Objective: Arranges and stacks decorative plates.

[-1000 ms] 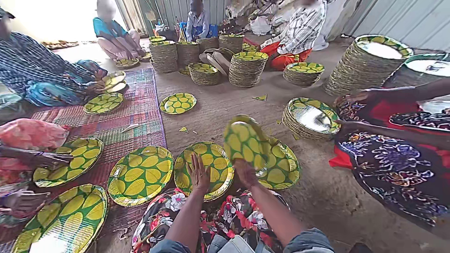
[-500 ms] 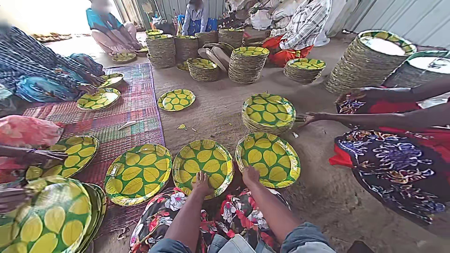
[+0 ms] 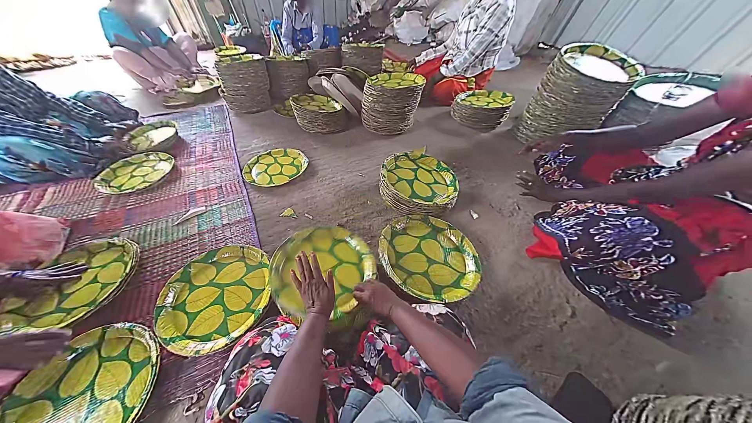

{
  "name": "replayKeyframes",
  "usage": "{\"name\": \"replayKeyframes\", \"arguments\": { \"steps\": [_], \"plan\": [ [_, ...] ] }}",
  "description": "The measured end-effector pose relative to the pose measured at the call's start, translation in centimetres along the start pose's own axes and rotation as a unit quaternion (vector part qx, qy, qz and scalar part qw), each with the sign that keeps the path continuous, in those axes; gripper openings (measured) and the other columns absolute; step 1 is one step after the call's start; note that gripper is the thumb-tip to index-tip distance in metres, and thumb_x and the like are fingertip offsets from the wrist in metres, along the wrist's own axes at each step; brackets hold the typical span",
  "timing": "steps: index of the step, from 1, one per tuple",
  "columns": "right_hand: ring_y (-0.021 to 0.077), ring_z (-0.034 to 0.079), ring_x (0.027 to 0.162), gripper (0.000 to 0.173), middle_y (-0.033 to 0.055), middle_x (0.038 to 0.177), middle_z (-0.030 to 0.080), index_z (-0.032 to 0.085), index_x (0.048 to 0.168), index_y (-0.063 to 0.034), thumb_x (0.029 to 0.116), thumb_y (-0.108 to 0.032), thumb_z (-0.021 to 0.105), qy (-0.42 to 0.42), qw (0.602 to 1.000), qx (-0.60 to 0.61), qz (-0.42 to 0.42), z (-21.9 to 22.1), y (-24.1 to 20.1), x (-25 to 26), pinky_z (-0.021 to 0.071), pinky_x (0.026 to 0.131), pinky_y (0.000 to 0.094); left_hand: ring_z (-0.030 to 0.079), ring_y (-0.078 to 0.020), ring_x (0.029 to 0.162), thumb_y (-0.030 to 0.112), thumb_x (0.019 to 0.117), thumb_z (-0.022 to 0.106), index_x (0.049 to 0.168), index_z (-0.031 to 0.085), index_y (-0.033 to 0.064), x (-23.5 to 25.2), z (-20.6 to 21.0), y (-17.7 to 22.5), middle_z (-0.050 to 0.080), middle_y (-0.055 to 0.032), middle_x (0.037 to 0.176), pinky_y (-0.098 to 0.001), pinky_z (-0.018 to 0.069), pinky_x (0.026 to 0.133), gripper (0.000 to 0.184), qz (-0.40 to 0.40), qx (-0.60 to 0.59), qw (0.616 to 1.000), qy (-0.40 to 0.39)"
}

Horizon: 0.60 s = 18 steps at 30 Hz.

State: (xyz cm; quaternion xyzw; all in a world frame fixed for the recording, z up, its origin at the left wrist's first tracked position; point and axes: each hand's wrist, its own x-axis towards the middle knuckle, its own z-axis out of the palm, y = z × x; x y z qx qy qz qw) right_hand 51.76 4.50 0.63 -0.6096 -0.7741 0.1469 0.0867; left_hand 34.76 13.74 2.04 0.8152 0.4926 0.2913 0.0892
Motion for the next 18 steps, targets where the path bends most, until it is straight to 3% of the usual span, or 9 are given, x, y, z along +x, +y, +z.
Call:
{"name": "replayKeyframes", "arguments": {
  "steps": [2,4,5,6,8,10,12,14,18],
  "plan": [
    [0.0393,0.051,0.141,0.033,0.0208,0.147,0.058,0.064,0.133,0.0016,0.1048,0.000,0.047,-0.112,0.993,0.003,0.045,0.5,-0.2,0.8,0.0250,0.122,0.0644,0.012,-0.0412,0.159,0.036,0.1083,0.044,0.161,0.028,-0.0003,-0.4,-0.6,-0.1,0.017,-0.0271,0.169,-0.0637,0.0100,0.125,0.066,-0.049,0.036,0.972,-0.225],
    [0.0392,0.040,0.149,0.038,0.0219,0.154,0.051,0.062,0.137,0.0033,0.1003,0.004,0.050,-0.101,0.985,-0.003,0.138,0.1,0.3,0.8,0.0154,0.124,0.0658,0.005,-0.0397,0.160,0.040,0.1062,0.052,0.164,0.019,0.0036,-1.1,-0.1,-0.2,0.008,-0.0220,0.172,-0.0698,0.0113,0.122,0.076,-0.087,0.072,0.899,-0.422],
    [0.0391,0.034,0.153,0.043,0.0230,0.159,0.045,0.058,0.141,0.0039,0.0996,0.007,0.048,-0.080,0.978,-0.005,0.191,-0.6,0.5,0.5,0.0137,0.125,0.0657,0.001,-0.0392,0.160,0.042,0.1045,0.055,0.165,0.013,0.0055,-1.4,0.2,-0.1,0.001,-0.0201,0.173,-0.0710,0.0132,0.121,0.082,-0.092,0.087,0.871,-0.474],
    [0.0395,0.029,0.155,0.047,0.0242,0.163,0.037,0.051,0.147,0.0040,0.1005,0.007,0.045,-0.055,0.968,-0.011,0.243,-1.2,0.8,0.2,0.0150,0.125,0.0655,0.001,-0.0395,0.160,0.043,0.1031,0.057,0.165,0.011,0.0059,-1.5,0.4,0.2,0.000,-0.0198,0.173,-0.0707,0.0158,0.121,0.086,-0.095,0.094,0.860,-0.492],
    [0.0396,0.024,0.157,0.056,0.0245,0.167,0.027,0.036,0.158,0.0022,0.1037,-0.007,0.047,-0.015,0.936,0.010,0.351,-2.2,1.4,-0.4,0.0177,0.124,0.0654,0.001,-0.0398,0.160,0.044,0.1019,0.059,0.165,0.010,0.0051,-1.4,0.6,0.1,-0.001,-0.0208,0.173,-0.0686,0.0179,0.121,0.089,-0.094,0.094,0.858,-0.495],
    [0.0432,0.034,0.150,0.056,0.0280,0.159,0.039,0.045,0.151,0.0059,0.1026,-0.019,0.057,-0.014,0.905,0.040,0.423,-2.6,2.2,-1.2,0.0262,0.119,0.0672,0.000,-0.0401,0.160,0.042,0.1012,0.062,0.165,0.010,0.0052,-1.1,0.8,-0.1,-0.002,-0.0209,0.173,-0.0688,0.0166,0.122,0.091,-0.094,0.086,0.861,-0.493],
    [0.0447,0.039,0.147,0.041,0.0296,0.154,0.043,0.057,0.139,0.0074,0.1021,-0.009,0.055,-0.064,0.881,0.047,0.466,-3.1,2.5,-1.4,0.0322,0.116,0.0667,-0.002,-0.0397,0.160,0.039,0.0996,0.065,0.165,0.010,0.0060,-0.8,1.0,-0.3,-0.003,-0.0198,0.173,-0.0690,0.0158,0.122,0.092,-0.097,0.073,0.864,-0.489],
    [0.0442,0.046,0.141,0.036,0.0282,0.149,0.051,0.061,0.135,0.0064,0.1016,-0.007,0.054,-0.076,0.870,0.038,0.486,-2.8,2.2,-1.4,0.0381,0.112,0.0643,-0.002,-0.0386,0.160,0.038,0.0983,0.068,0.165,0.011,0.0069,-1.3,0.7,-0.3,-0.003,-0.0180,0.173,-0.0689,0.0157,0.122,0.093,-0.106,0.063,0.864,-0.488],
    [0.0414,0.053,0.137,0.044,0.0230,0.144,0.060,0.059,0.144,-0.0062,0.1087,-0.031,0.049,-0.011,0.884,0.040,0.465,-2.8,3.2,-1.3,0.0379,0.112,0.0648,0.002,-0.0378,0.160,0.035,0.0966,0.071,0.165,0.015,0.0074,-1.0,0.3,-0.5,0.001,-0.0167,0.174,-0.0707,0.0179,0.120,0.093,-0.114,0.039,0.870,-0.478]
  ]
}}
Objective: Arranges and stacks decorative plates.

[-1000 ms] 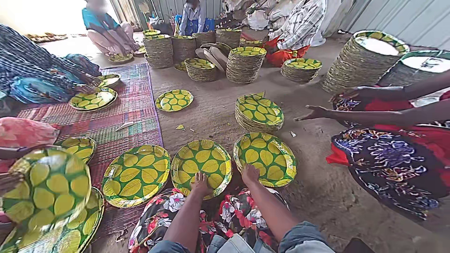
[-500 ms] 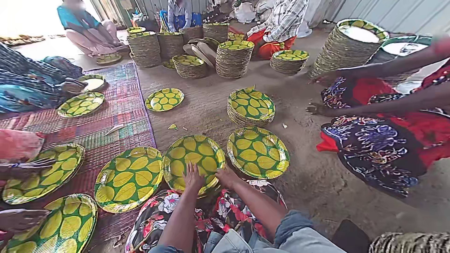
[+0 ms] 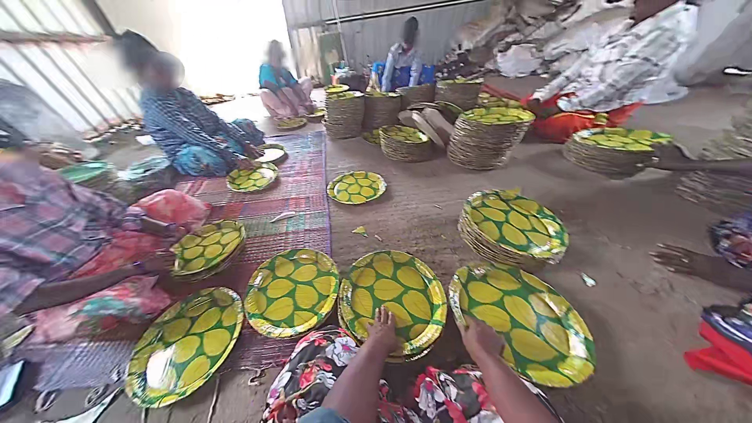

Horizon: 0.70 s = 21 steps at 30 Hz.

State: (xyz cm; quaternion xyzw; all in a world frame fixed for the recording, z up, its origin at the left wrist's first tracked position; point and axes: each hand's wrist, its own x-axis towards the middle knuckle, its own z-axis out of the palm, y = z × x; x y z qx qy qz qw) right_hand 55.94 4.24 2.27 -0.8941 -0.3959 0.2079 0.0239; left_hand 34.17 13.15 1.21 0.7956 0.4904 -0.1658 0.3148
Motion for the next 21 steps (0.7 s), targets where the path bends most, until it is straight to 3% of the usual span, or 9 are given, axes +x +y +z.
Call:
{"name": "replayKeyframes", "arguments": {
  "steps": [2,5,8,9,11,13,16,19,21],
  "plan": [
    [0.0433,0.052,0.138,0.044,0.0254,0.143,0.059,0.059,0.144,-0.0070,0.1112,-0.032,0.043,0.042,0.999,0.019,-0.011,-0.1,0.4,-0.1,0.0366,0.112,0.0663,0.002,-0.0372,0.160,0.033,0.0971,0.070,0.165,0.017,0.0075,0.3,0.0,0.0,0.002,-0.0158,0.174,-0.0718,0.0185,0.119,0.090,0.003,-0.006,1.000,0.000],
    [0.0510,0.057,0.129,0.036,0.0339,0.132,0.062,0.065,0.133,0.0030,0.1099,-0.018,0.048,0.211,0.972,0.039,-0.090,0.1,0.5,-0.9,0.0422,0.104,0.0676,0.009,-0.0362,0.160,0.032,0.1002,0.065,0.164,0.025,0.0083,0.2,-0.2,-0.2,0.011,-0.0153,0.173,-0.0712,0.0160,0.120,0.079,0.014,-0.028,0.999,0.015],
    [0.0518,0.067,0.111,0.022,0.0338,0.118,0.068,0.071,0.111,0.0105,0.1013,-0.004,0.057,0.310,0.902,0.074,-0.293,1.1,-0.8,-1.7,0.0529,0.091,0.0657,0.014,-0.0386,0.159,0.036,0.1071,0.051,0.162,0.030,0.0059,-0.4,-1.9,-0.9,0.020,-0.0226,0.169,-0.0690,0.0048,0.124,0.066,-0.015,-0.140,0.971,0.192],
    [0.0497,0.069,0.108,0.021,0.0308,0.118,0.070,0.074,0.110,0.0076,0.1002,-0.003,0.058,0.288,0.889,0.085,-0.347,1.5,-1.5,-2.4,0.0557,0.089,0.0644,0.015,-0.0400,0.158,0.037,0.1078,0.048,0.161,0.032,0.0047,-0.6,-2.6,-1.2,0.021,-0.0250,0.168,-0.0681,0.0057,0.124,0.064,-0.048,-0.184,0.941,0.279],
    [0.0408,0.071,0.113,0.026,0.0220,0.125,0.072,0.075,0.118,0.0004,0.1031,-0.006,0.054,0.169,0.892,0.030,-0.417,2.8,-2.5,-3.4,0.0572,0.094,0.0579,0.017,-0.0426,0.157,0.034,0.1082,0.045,0.159,0.034,0.0031,-1.0,-3.7,-2.2,0.020,-0.0271,0.168,-0.0689,0.0119,0.122,0.061,-0.137,-0.281,0.862,0.398],
    [0.0382,0.062,0.130,0.031,0.0186,0.141,0.064,0.069,0.130,-0.0019,0.1056,-0.008,0.050,-0.017,0.893,-0.074,-0.443,3.6,-4.1,-3.5,0.0459,0.109,0.0567,0.015,-0.0442,0.157,0.036,0.1101,0.043,0.159,0.029,-0.0016,-1.3,-4.8,-3.8,0.017,-0.0301,0.167,-0.0647,0.0138,0.124,0.064,-0.221,-0.404,0.792,0.401],
    [0.0332,0.054,0.139,0.041,0.0137,0.149,0.059,0.068,0.132,-0.0048,0.1110,-0.030,0.044,-0.136,0.891,-0.132,-0.413,4.1,-4.6,-2.6,0.0334,0.118,0.0559,0.017,-0.0449,0.156,0.038,0.1078,0.051,0.159,0.020,-0.0081,-0.5,-4.2,-5.4,0.013,-0.0325,0.167,-0.0539,0.0230,0.125,0.075,-0.277,-0.555,0.709,0.336],
    [0.0321,0.052,0.140,0.042,0.0135,0.147,0.060,0.069,0.129,-0.0040,0.1108,-0.032,0.044,-0.120,0.910,-0.125,-0.377,4.0,-3.5,-2.0,0.0278,0.120,0.0567,0.026,-0.0434,0.154,0.033,0.1047,0.058,0.158,0.025,-0.0062,-0.7,-3.9,-4.9,0.014,-0.0305,0.168,-0.0515,0.0310,0.122,0.074,-0.281,-0.522,0.747,0.303],
    [0.0327,0.049,0.142,0.036,0.0148,0.148,0.059,0.068,0.131,-0.0030,0.1087,-0.025,0.050,-0.098,0.928,-0.127,-0.336,3.5,-3.2,-2.0,0.0249,0.122,0.0571,0.032,-0.0439,0.150,0.029,0.1034,0.061,0.157,0.029,-0.0043,-0.9,-3.9,-4.2,0.026,-0.0302,0.164,-0.0521,0.0323,0.121,0.071,-0.282,-0.518,0.747,0.307]
  ]
}}
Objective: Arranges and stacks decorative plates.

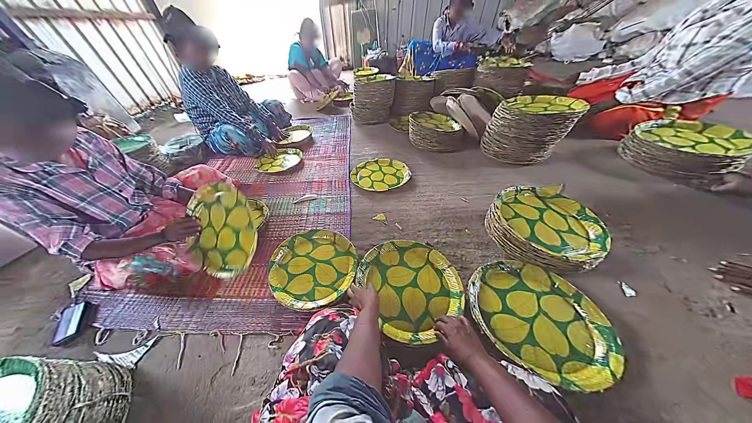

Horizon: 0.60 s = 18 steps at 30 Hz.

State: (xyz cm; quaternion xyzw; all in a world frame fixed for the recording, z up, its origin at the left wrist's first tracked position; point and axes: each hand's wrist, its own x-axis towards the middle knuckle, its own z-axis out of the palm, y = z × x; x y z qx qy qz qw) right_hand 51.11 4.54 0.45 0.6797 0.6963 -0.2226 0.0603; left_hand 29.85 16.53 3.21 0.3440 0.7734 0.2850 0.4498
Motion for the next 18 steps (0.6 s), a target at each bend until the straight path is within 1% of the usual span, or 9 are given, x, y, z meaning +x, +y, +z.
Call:
{"name": "replayKeyframes", "arguments": {
  "steps": [2,3,5,6,8,10,13,15,18],
  "plan": [
    [0.0346,0.051,0.141,0.034,0.0173,0.146,0.059,0.066,0.132,-0.0021,0.1076,-0.021,0.052,0.017,0.998,0.011,0.059,-0.1,0.4,0.0,0.0300,0.120,0.0570,0.044,-0.0433,0.143,0.025,0.1014,0.066,0.156,0.032,-0.0041,-0.3,0.4,-0.3,0.044,-0.0319,0.152,-0.0527,0.0381,0.116,0.070,-0.004,-0.039,0.999,0.002],
    [0.0356,0.053,0.138,0.034,0.0187,0.144,0.059,0.066,0.132,-0.0013,0.1074,-0.020,0.053,0.028,0.996,0.026,0.085,-0.2,0.6,-0.1,0.0336,0.118,0.0567,0.049,-0.0429,0.138,0.024,0.1014,0.066,0.151,0.039,-0.0046,-0.5,0.5,-0.5,0.051,-0.0318,0.146,-0.0540,0.0412,0.113,0.064,0.004,-0.056,0.998,-0.011],
    [0.0379,0.054,0.136,0.034,0.0216,0.142,0.060,0.066,0.131,0.0009,0.1075,-0.020,0.053,0.051,0.989,0.067,0.119,-0.7,1.0,-0.1,0.0380,0.114,0.0568,0.056,-0.0412,0.129,0.026,0.1021,0.064,0.132,0.062,-0.0039,-0.8,0.6,-0.4,0.061,-0.0290,0.133,-0.0575,0.0433,0.107,0.042,0.023,-0.054,0.997,-0.054],
    [0.0394,0.054,0.135,0.034,0.0233,0.141,0.060,0.065,0.131,0.0021,0.1076,-0.019,0.053,0.064,0.986,0.093,0.126,-0.8,1.3,-0.2,0.0388,0.114,0.0573,0.055,-0.0413,0.130,0.026,0.1022,0.064,0.129,0.064,-0.0024,-0.8,0.5,-0.3,0.061,-0.0283,0.134,-0.0589,0.0426,0.107,0.039,0.033,-0.046,0.995,-0.078],
    [0.0413,0.054,0.135,0.035,0.0254,0.140,0.060,0.064,0.134,0.0024,0.1076,-0.018,0.053,0.105,0.976,0.141,0.130,-0.7,1.6,-0.1,0.0397,0.114,0.0569,0.054,-0.0406,0.128,0.019,0.1027,0.062,0.132,0.058,-0.0052,-1.0,0.0,-0.1,0.058,-0.0301,0.134,-0.0569,0.0431,0.106,0.038,0.054,-0.096,0.987,-0.118],
    [0.0432,0.054,0.136,0.036,0.0282,0.141,0.058,0.061,0.136,0.0048,0.1072,-0.016,0.053,0.179,0.961,0.172,0.124,-0.8,1.9,-0.3,0.0409,0.115,0.0556,0.057,-0.0358,0.117,0.011,0.1040,0.058,0.133,0.050,-0.0092,-1.9,-0.9,0.8,0.057,-0.0303,0.129,-0.0505,0.0459,0.100,0.037,0.076,-0.187,0.970,-0.136],
    [0.0477,0.054,0.134,0.037,0.0329,0.140,0.057,0.059,0.137,0.0075,0.1071,-0.013,0.052,0.263,0.934,0.197,0.136,-1.1,2.5,-0.7,0.0413,0.113,0.0578,0.058,-0.0304,0.109,0.005,0.1037,0.056,0.133,0.047,-0.0109,-2.6,-3.0,2.4,0.058,-0.0281,0.124,-0.0449,0.0484,0.096,0.035,0.133,-0.282,0.946,-0.090],
    [0.0473,0.056,0.131,0.036,0.0324,0.138,0.059,0.060,0.137,0.0061,0.1069,-0.012,0.052,0.256,0.927,0.218,0.164,-1.0,3.0,-0.8,0.0420,0.111,0.0590,0.056,-0.0306,0.114,0.006,0.1045,0.055,0.138,0.043,-0.0110,-2.3,-4.9,3.2,0.055,-0.0286,0.130,-0.0434,0.0464,0.099,0.040,0.133,-0.330,0.934,-0.017],
    [0.0457,0.057,0.131,0.035,0.0314,0.136,0.061,0.061,0.135,0.0064,0.1080,-0.013,0.051,0.161,0.941,0.227,0.194,-1.1,3.7,-0.7,0.0414,0.112,0.0589,0.048,-0.0390,0.135,0.010,0.1063,0.055,0.150,0.031,-0.0109,-0.3,-6.4,3.2,0.044,-0.0335,0.148,-0.0489,0.0408,0.111,0.054,0.054,-0.441,0.888,0.121]
  ]
}}
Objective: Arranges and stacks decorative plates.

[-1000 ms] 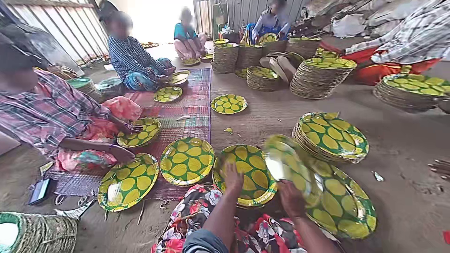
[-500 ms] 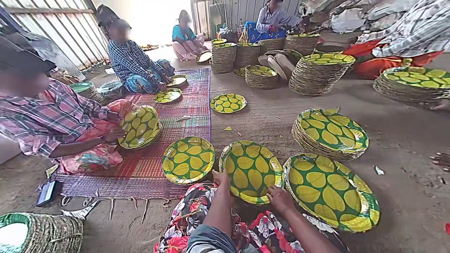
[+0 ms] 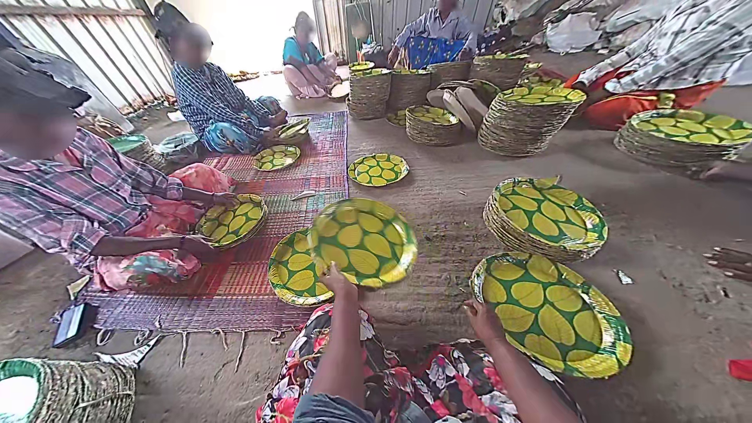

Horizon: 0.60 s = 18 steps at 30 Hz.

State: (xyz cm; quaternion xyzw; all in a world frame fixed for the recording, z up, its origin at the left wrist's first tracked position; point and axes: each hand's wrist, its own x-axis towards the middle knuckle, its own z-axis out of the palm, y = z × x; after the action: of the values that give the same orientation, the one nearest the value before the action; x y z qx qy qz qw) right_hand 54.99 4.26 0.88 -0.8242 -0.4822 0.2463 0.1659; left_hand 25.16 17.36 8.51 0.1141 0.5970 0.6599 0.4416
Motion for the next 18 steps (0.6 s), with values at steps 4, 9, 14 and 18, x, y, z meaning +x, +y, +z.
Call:
{"name": "replayKeyframes", "arguments": {
  "steps": [4,9,14,18],
  "plan": [
    [0.0415,0.058,0.131,0.032,0.0267,0.137,0.063,0.064,0.133,0.0030,0.1087,-0.013,0.050,-0.072,0.997,-0.039,0.009,-0.1,-1.0,-0.2,0.0416,0.112,0.0562,0.046,-0.0381,0.136,0.019,0.1088,0.049,0.156,0.025,-0.0038,0.4,-0.1,-1.3,0.038,-0.0285,0.154,-0.0514,0.0455,0.107,0.057,-0.135,-0.098,0.983,0.077],
    [0.0438,0.052,0.137,0.037,0.0279,0.144,0.056,0.061,0.137,0.0028,0.1073,-0.016,0.051,0.016,0.999,-0.043,0.023,0.2,-1.1,0.2,0.0417,0.112,0.0596,0.058,-0.0297,0.120,0.028,0.1142,0.029,0.155,0.029,0.0021,-3.1,1.5,-3.0,0.046,-0.0235,0.150,-0.0410,0.0489,0.095,0.048,-0.220,0.029,0.959,-0.175],
    [0.0473,0.036,0.148,0.067,0.0306,0.158,0.038,0.041,0.153,0.0055,0.1003,-0.027,0.066,0.033,0.983,-0.088,0.159,-1.1,-0.2,0.6,0.0336,0.113,0.0677,0.064,-0.0264,0.100,0.028,0.1138,0.035,0.147,0.041,-0.0014,-5.8,3.3,-6.9,0.061,-0.0225,0.128,-0.0408,0.0510,0.086,0.045,-0.205,0.242,0.880,-0.354],
    [0.0450,0.045,0.142,0.042,0.0300,0.152,0.046,0.057,0.138,0.0070,0.0982,-0.007,0.061,-0.061,0.966,-0.160,0.196,-1.1,-0.5,0.9,0.0412,0.109,0.0623,0.064,-0.0297,0.107,0.028,0.1129,0.040,0.143,0.051,0.0004,-6.1,3.1,-8.9,0.062,-0.0221,0.130,-0.0452,0.0495,0.092,0.042,-0.109,0.437,0.755,-0.477]
  ]
}}
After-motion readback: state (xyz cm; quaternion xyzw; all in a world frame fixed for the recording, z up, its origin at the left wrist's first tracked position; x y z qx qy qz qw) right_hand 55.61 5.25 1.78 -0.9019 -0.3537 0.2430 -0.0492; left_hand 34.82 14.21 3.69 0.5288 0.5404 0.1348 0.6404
